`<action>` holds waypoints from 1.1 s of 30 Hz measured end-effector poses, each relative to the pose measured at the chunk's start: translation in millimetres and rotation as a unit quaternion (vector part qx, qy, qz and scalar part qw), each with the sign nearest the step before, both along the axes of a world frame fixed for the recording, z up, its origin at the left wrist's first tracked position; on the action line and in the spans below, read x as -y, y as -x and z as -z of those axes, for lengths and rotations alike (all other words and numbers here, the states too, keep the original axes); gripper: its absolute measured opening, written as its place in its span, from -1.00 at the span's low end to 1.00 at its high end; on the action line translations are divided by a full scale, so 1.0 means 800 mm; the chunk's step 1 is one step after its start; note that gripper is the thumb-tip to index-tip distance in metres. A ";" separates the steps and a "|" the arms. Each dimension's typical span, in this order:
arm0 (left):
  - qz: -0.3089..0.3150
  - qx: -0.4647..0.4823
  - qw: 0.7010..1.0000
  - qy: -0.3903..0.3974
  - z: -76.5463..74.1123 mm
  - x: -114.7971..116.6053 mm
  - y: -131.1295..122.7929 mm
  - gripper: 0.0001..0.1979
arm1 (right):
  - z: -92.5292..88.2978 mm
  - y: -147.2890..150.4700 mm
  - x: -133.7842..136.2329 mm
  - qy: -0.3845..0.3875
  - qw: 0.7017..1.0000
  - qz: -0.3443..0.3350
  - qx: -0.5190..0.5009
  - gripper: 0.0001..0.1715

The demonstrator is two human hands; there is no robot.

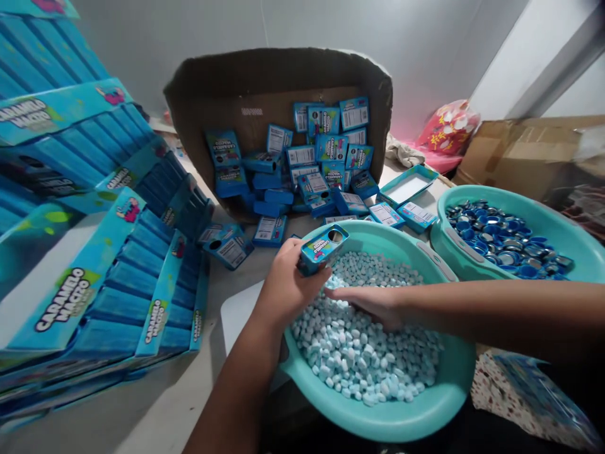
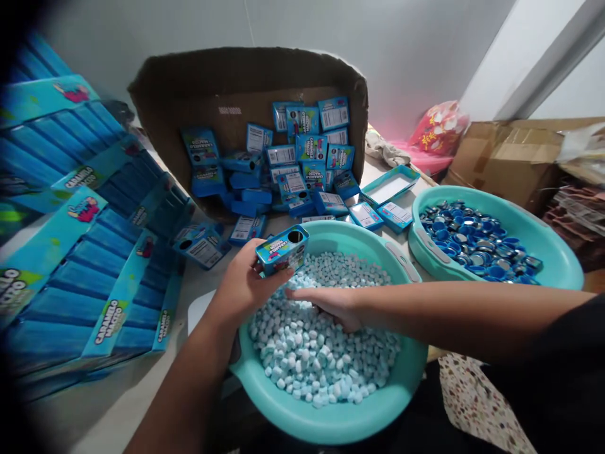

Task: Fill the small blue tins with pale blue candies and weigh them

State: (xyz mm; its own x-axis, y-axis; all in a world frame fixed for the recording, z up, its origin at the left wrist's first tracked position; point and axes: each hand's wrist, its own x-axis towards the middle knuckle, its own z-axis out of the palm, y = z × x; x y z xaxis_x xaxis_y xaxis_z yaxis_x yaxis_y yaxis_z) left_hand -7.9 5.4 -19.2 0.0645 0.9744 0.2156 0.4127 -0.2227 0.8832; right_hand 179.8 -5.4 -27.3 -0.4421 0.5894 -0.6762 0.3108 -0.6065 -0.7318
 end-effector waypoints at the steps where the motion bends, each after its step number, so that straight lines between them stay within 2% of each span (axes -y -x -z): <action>1: 0.007 -0.016 1.000 -0.007 -0.001 0.001 0.000 -0.82 | 0.000 0.005 0.002 0.074 0.997 -0.005 -0.007 -0.36; 3: 0.023 -0.056 0.998 -0.022 -0.005 0.002 0.001 -0.78 | 0.001 0.013 0.003 0.193 0.981 -0.014 -0.032 -0.30; 4: 0.030 -0.072 0.997 -0.027 -0.007 0.003 0.001 -0.74 | 0.002 0.016 0.003 0.217 0.975 -0.012 -0.042 -0.30; 7: 0.040 -0.084 0.995 -0.030 -0.009 0.004 0.002 -0.66 | 0.002 0.021 -0.002 0.195 0.980 -0.018 -0.036 -0.34; 10: 0.017 -0.057 0.998 -0.017 -0.006 0.004 0.003 -0.67 | -0.002 0.017 -0.013 0.052 0.997 -0.055 -0.014 -0.45; 13: -0.002 -0.042 0.999 -0.004 -0.002 0.002 0.004 -0.73 | -0.015 -0.002 -0.028 -0.146 0.985 -0.088 -0.006 -0.48; 15: -0.001 -0.042 0.999 -0.007 0.000 0.001 0.005 -0.75 | -0.026 -0.025 -0.037 -0.255 0.961 -0.101 0.043 -0.43; 18: -0.004 -0.035 0.999 -0.021 0.003 0.000 0.005 -0.77 | -0.038 -0.065 -0.041 -0.375 0.902 -0.130 0.172 -0.45; 20: -0.009 -0.026 0.999 -0.026 0.004 0.000 0.005 -0.78 | -0.034 -0.083 -0.032 -0.417 0.860 -0.139 0.258 -0.40; 22: -0.009 -0.017 0.999 -0.033 0.003 0.001 0.004 -0.78 | -0.021 -0.083 -0.017 -0.414 0.837 -0.148 0.325 -0.27; 24: -0.007 -0.015 0.999 -0.045 0.000 0.002 0.003 -0.76 | -0.004 -0.066 0.000 -0.380 0.841 -0.153 0.354 -0.18; 26: -0.008 -0.020 0.998 -0.061 -0.003 0.003 0.002 -0.73 | 0.013 -0.038 0.014 -0.354 0.865 -0.119 0.336 -0.17; 29: -0.010 -0.025 0.997 -0.075 -0.008 0.003 0.001 -0.69 | 0.029 0.000 0.023 -0.340 0.902 -0.014 0.264 -0.22; 33: 0.005 -0.032 0.998 -0.054 -0.007 0.003 0.001 -0.61 | 0.037 0.019 0.022 -0.307 0.926 0.122 0.185 -0.35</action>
State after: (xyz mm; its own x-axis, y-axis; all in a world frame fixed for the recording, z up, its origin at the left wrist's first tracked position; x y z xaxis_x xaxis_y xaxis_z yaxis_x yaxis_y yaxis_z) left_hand -8.7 2.6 -13.7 0.0905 0.9449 0.3146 0.4642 -0.3195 0.8261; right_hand 164.6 -22.7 -57.3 -0.0506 0.9647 -0.2583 0.5169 -0.1960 -0.8333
